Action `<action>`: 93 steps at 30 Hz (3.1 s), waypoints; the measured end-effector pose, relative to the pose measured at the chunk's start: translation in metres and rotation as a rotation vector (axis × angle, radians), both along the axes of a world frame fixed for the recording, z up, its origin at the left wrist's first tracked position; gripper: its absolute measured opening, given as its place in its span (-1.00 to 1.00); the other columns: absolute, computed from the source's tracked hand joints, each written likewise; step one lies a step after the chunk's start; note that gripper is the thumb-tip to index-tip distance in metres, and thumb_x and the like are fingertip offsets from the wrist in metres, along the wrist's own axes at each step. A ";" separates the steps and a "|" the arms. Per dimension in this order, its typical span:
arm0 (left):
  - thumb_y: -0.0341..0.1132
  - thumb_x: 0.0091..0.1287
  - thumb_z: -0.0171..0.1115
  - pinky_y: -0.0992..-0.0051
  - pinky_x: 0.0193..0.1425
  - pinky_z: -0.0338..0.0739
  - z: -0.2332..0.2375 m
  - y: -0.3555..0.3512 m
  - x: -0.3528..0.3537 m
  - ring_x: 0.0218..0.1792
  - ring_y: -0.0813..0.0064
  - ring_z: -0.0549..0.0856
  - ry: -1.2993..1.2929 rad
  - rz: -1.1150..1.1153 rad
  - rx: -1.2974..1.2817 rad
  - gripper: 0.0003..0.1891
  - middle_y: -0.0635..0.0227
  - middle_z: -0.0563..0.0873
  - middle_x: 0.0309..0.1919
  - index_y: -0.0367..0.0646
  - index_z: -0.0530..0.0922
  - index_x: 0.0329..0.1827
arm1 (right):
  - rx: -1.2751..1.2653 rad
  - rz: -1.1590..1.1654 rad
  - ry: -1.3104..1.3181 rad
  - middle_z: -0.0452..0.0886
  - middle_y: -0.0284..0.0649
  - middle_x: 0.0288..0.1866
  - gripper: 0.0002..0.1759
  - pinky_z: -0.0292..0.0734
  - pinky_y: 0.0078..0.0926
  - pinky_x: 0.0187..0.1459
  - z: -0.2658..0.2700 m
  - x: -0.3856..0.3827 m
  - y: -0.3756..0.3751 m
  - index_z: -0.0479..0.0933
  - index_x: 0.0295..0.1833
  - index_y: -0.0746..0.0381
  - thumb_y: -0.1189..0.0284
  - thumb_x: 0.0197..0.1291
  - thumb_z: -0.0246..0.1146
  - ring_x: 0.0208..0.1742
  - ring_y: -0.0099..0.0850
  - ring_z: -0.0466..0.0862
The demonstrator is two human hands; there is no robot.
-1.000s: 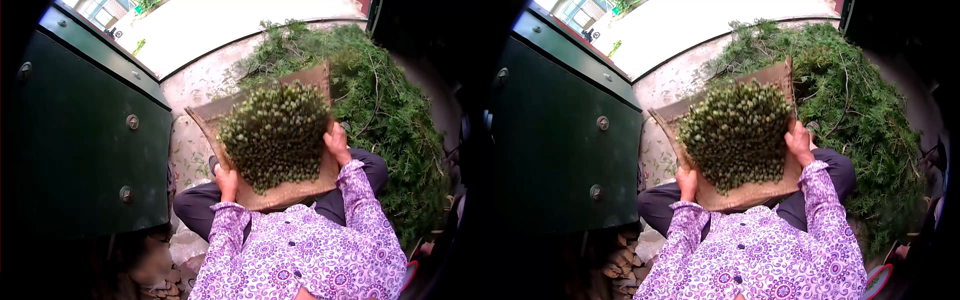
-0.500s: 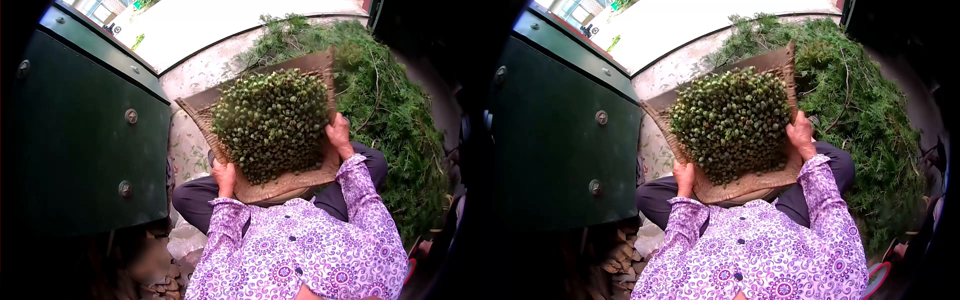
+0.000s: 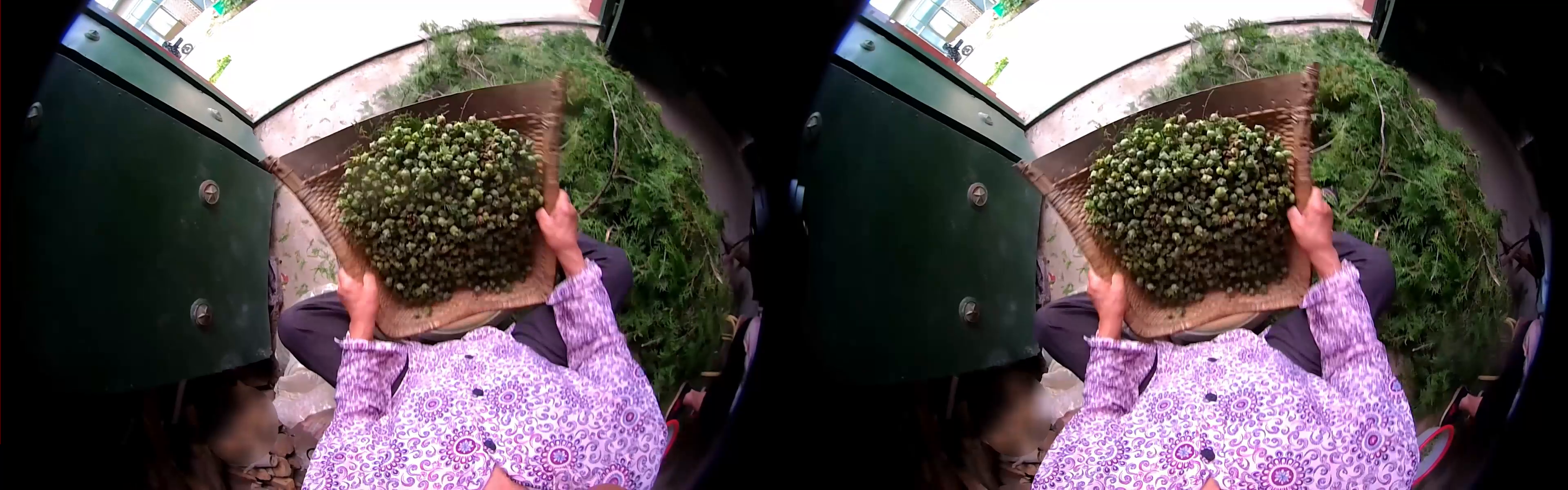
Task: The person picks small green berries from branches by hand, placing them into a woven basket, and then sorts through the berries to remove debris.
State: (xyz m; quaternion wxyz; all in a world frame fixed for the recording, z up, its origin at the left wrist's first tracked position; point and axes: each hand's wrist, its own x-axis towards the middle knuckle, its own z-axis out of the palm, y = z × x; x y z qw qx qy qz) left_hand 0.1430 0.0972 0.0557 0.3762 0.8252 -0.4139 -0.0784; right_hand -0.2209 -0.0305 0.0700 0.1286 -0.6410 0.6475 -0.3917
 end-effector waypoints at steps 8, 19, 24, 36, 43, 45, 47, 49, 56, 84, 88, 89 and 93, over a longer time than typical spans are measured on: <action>-0.34 -0.05 0.18 0.25 -0.16 0.52 -0.055 0.023 0.007 -0.28 0.08 0.66 0.103 -0.076 0.221 -0.63 0.03 0.67 -0.36 -0.18 0.52 -0.10 | 0.118 0.129 0.108 0.48 0.08 -0.51 -0.69 0.39 -0.07 -0.36 -0.059 -0.008 0.023 0.31 -0.37 0.36 0.37 -0.12 0.21 -0.42 0.05 0.51; -0.30 -0.05 0.25 0.23 -0.03 0.49 -0.067 -0.001 0.010 -0.16 0.05 0.64 0.102 -0.049 0.565 -0.50 0.00 0.67 -0.26 -0.11 0.48 0.05 | 0.528 0.037 0.157 0.56 0.17 -0.32 -0.60 0.46 -0.14 -0.16 -0.100 -0.002 0.015 0.45 -0.22 0.43 0.33 -0.13 0.20 -0.23 0.05 0.57; -0.27 -0.02 0.26 0.22 0.01 0.48 -0.060 -0.006 0.010 -0.11 0.03 0.62 0.084 -0.072 0.609 -0.43 -0.05 0.64 -0.19 -0.15 0.38 0.13 | 0.623 0.059 0.243 0.58 0.13 -0.29 -0.57 0.47 -0.17 -0.14 -0.109 -0.002 0.001 0.46 -0.16 0.43 0.34 -0.13 0.22 -0.22 0.04 0.58; -0.20 0.03 0.33 0.23 0.09 0.37 0.098 -0.047 0.038 -0.02 0.05 0.50 -0.295 -0.384 -0.003 -0.48 0.06 0.56 -0.06 -0.24 0.45 0.06 | 0.046 0.522 0.172 0.51 -0.09 -0.21 -0.60 0.44 -0.22 -0.10 -0.034 0.085 0.014 0.48 -0.14 0.26 0.47 -0.19 0.35 -0.14 -0.12 0.53; -0.26 0.07 0.32 0.30 -0.06 0.50 0.070 -0.070 0.053 -0.17 0.11 0.62 -0.301 -0.447 0.081 -0.65 0.06 0.62 -0.16 -0.31 0.56 -0.14 | 0.145 0.630 0.329 0.46 -0.16 -0.39 -0.79 0.44 -0.24 -0.28 -0.072 0.138 0.005 0.55 -0.34 0.19 0.57 -0.23 0.27 -0.27 -0.17 0.52; -0.25 0.07 0.31 0.30 -0.06 0.50 0.073 -0.080 0.040 -0.16 0.11 0.62 -0.220 -0.498 0.029 -0.64 0.06 0.62 -0.16 -0.31 0.56 -0.14 | 0.205 0.619 0.359 0.46 -0.18 -0.41 -0.84 0.44 -0.24 -0.28 -0.071 0.142 0.005 0.56 -0.37 0.18 0.55 -0.18 0.28 -0.27 -0.19 0.52; -0.24 0.08 0.31 0.31 -0.06 0.50 0.076 -0.089 0.033 -0.16 0.12 0.62 -0.152 -0.551 -0.043 -0.64 0.06 0.62 -0.17 -0.30 0.56 -0.13 | 0.242 0.613 0.372 0.48 -0.18 -0.42 -0.90 0.45 -0.27 -0.30 -0.075 0.143 0.001 0.56 -0.41 0.19 0.51 -0.14 0.28 -0.31 -0.19 0.53; -0.23 0.08 0.30 0.31 -0.07 0.50 0.077 -0.091 0.026 -0.16 0.12 0.62 -0.161 -0.606 0.103 -0.65 0.06 0.62 -0.18 -0.28 0.57 -0.14 | 0.255 0.595 0.365 0.50 -0.17 -0.42 -0.91 0.45 -0.29 -0.31 -0.075 0.141 0.004 0.56 -0.41 0.20 0.50 -0.13 0.27 -0.33 -0.19 0.54; -0.30 0.07 0.30 0.42 -0.19 0.53 0.040 -0.086 -0.015 -0.31 0.34 0.63 0.199 -1.048 0.235 -0.60 0.16 0.61 -0.17 -0.21 0.56 0.00 | 0.796 0.588 -0.589 0.55 -0.38 -0.49 -0.90 0.43 -0.68 -0.39 -0.009 0.133 0.023 0.51 -0.38 0.27 0.45 0.03 0.21 -0.44 -0.65 0.52; -0.36 0.26 0.20 0.58 -0.29 0.57 0.098 -0.110 0.014 -0.35 0.57 0.67 1.133 -0.853 -0.135 -0.82 0.28 0.70 -0.30 -0.25 0.58 -0.15 | 0.895 0.238 -1.079 0.50 -0.45 -0.46 -0.88 0.43 -0.71 -0.54 -0.035 0.036 0.076 0.48 -0.21 0.18 0.46 0.13 0.25 -0.53 -0.65 0.50; -0.36 0.31 0.15 0.57 -0.33 0.57 0.089 -0.105 0.049 -0.41 0.52 0.67 1.202 -0.559 -0.215 -0.84 0.21 0.69 -0.28 -0.25 0.56 -0.15 | 0.956 0.394 -0.948 0.48 -0.46 -0.52 -0.89 0.36 -0.73 -0.58 -0.029 0.081 0.072 0.50 -0.27 0.21 0.51 0.07 0.27 -0.57 -0.67 0.47; -0.36 0.31 0.15 0.57 -0.33 0.57 0.089 -0.102 0.052 -0.41 0.52 0.67 1.198 -0.547 -0.216 -0.84 0.21 0.69 -0.28 -0.25 0.56 -0.15 | 0.950 0.452 -0.862 0.50 -0.45 -0.51 -0.90 0.36 -0.72 -0.59 -0.033 0.092 0.070 0.51 -0.28 0.23 0.52 0.05 0.26 -0.58 -0.67 0.46; -0.36 0.31 0.15 0.57 -0.35 0.57 0.093 -0.095 0.063 -0.42 0.53 0.67 1.156 -0.505 -0.263 -0.85 0.21 0.69 -0.29 -0.25 0.56 -0.17 | 0.902 0.698 -0.446 0.54 -0.38 -0.52 -0.89 0.43 -0.59 -0.50 -0.037 0.145 0.075 0.53 -0.32 0.29 0.52 -0.01 0.26 -0.53 -0.59 0.51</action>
